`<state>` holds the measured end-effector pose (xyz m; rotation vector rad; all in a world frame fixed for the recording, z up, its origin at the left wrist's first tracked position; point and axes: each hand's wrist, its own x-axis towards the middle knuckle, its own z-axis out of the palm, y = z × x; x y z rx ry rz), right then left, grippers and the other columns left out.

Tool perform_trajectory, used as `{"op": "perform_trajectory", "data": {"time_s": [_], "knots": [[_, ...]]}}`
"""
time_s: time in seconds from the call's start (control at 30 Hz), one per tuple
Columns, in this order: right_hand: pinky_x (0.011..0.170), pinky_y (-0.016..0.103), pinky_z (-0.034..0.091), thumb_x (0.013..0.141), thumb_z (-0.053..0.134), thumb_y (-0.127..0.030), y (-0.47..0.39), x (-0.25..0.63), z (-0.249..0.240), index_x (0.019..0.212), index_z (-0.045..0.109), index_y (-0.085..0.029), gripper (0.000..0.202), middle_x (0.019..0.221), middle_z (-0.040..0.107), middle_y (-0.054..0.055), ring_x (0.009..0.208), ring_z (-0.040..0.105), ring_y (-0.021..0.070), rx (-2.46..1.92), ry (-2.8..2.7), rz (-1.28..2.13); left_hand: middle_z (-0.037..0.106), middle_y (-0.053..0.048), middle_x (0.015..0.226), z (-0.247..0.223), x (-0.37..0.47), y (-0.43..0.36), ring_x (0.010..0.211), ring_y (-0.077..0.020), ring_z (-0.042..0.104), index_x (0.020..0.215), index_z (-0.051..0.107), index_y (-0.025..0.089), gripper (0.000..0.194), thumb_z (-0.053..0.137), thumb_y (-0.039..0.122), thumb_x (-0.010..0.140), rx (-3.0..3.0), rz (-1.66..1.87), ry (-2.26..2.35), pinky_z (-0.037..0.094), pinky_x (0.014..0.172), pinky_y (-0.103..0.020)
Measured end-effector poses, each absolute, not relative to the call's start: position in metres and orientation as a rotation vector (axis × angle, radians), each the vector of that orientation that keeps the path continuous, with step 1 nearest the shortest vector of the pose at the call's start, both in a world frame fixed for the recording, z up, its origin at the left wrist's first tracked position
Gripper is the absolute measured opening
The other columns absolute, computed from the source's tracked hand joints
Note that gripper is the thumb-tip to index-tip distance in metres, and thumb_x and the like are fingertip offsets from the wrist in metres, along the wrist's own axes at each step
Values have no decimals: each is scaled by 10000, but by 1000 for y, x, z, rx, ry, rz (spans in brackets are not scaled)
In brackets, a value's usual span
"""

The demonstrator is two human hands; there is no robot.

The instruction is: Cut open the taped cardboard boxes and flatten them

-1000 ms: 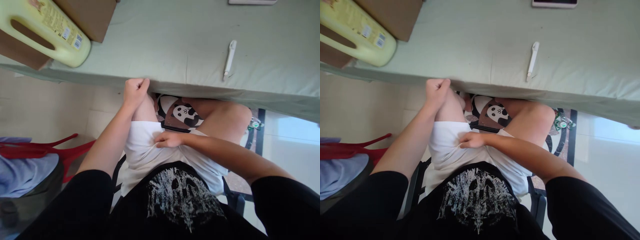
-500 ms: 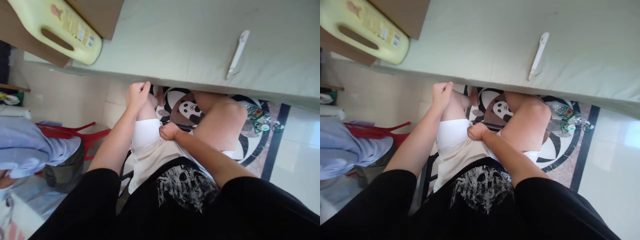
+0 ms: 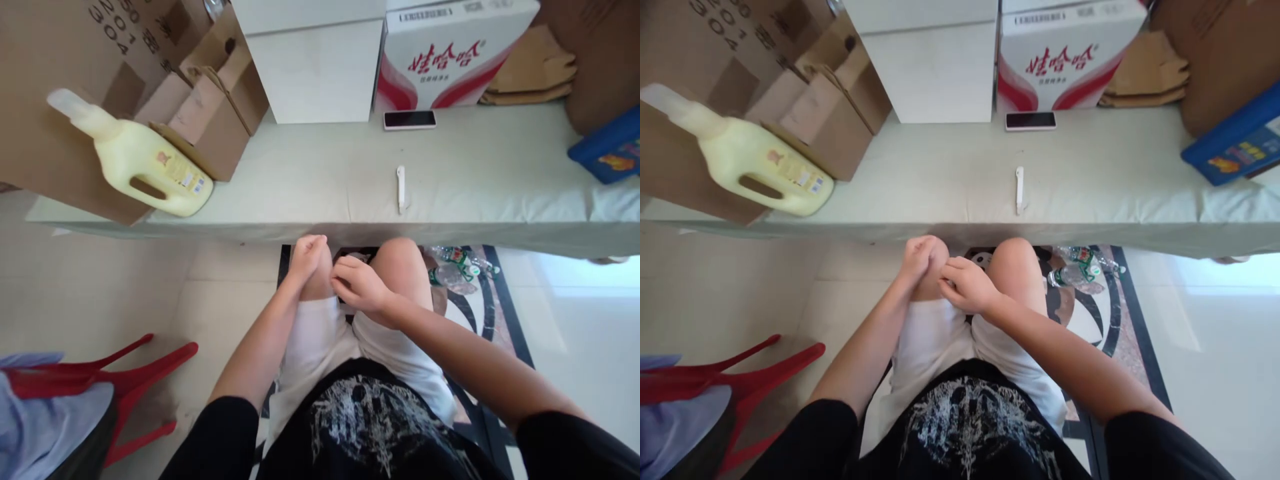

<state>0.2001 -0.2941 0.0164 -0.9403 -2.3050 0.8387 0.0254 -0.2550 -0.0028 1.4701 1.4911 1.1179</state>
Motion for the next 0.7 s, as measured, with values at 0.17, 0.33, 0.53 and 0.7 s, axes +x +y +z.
{"op": "perform_trajectory", "data": {"time_s": [0.17,0.33,0.53,0.7], "knots": [[715,282,466,973,440,-217,-239,210,36,787,552,-217,217,774,595,31,755,574,162,-1003,-2093,807,212,48,530,25,27,-209,521,-96,212,539,248,224,538,526,514,898,1484,1118,1287,197,515,-304],[651,252,463,968,466,-213,-158,194,17,770,554,-212,216,722,581,7,670,573,138,-1030,-2006,795,193,49,545,16,30,-112,531,-94,207,551,228,231,538,482,549,901,1463,1184,1246,191,524,-303],[559,253,367,966,478,-230,-100,174,-23,710,538,-208,264,631,531,-12,562,518,130,-1254,-2014,779,214,58,538,-13,25,-63,522,-84,232,554,240,225,510,454,499,927,1368,1179,1319,206,499,-279],[544,305,256,969,498,-281,-101,153,-25,691,556,-209,293,639,616,14,550,553,154,-1462,-2242,516,190,69,507,0,9,-61,483,-76,197,552,229,225,549,484,515,942,1353,1311,1239,189,464,-275]]}}
